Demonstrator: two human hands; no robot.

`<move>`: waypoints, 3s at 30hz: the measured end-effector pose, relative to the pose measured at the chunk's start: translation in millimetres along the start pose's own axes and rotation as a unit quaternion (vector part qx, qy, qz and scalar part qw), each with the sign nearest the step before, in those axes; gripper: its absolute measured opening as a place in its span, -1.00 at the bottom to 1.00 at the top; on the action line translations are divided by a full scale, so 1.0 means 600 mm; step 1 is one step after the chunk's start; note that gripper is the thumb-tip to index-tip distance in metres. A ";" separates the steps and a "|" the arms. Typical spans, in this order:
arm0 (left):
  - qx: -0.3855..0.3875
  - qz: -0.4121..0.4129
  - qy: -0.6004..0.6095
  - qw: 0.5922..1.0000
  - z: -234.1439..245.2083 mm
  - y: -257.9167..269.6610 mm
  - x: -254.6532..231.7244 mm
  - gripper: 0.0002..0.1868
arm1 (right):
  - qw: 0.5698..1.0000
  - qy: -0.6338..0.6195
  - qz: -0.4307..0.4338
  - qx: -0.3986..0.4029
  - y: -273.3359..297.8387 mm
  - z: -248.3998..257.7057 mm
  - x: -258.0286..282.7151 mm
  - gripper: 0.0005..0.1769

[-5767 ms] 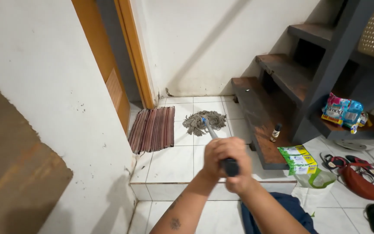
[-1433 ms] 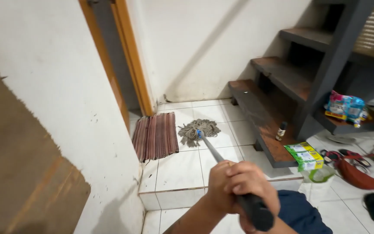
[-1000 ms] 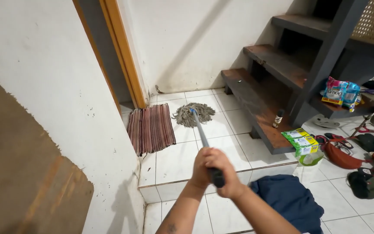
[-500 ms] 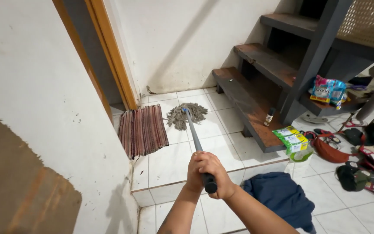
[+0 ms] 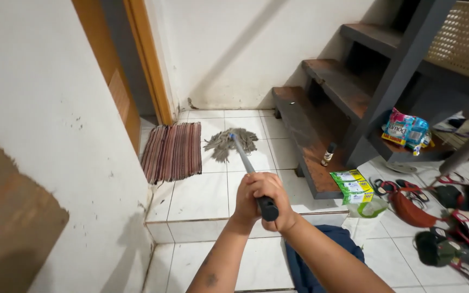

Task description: Mopping the tiled floor area near a staircase.

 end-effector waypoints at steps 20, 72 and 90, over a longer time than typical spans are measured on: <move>-0.083 -0.081 -0.248 0.962 -0.179 -0.003 0.048 -0.73 | 0.996 -0.068 0.046 -0.024 0.117 0.180 -0.041 -0.73; 0.105 -0.106 -0.122 0.981 -0.001 -0.023 -0.123 -0.48 | 0.978 -0.025 0.002 -0.209 -0.060 0.026 0.129 -0.52; -0.021 -0.098 -0.114 0.988 0.101 -0.029 -0.151 -0.47 | 0.985 0.060 -0.053 -0.152 -0.141 -0.038 0.125 -0.42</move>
Point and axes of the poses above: each hand's wrist, its own y-axis away from the middle knuckle, its own z-axis out of the back of the hand, x = y × z, the point moved 9 cm from there along -y, towards the middle knuckle, and after that the axes turned 9 degrees about x, right-handed, at the moved point
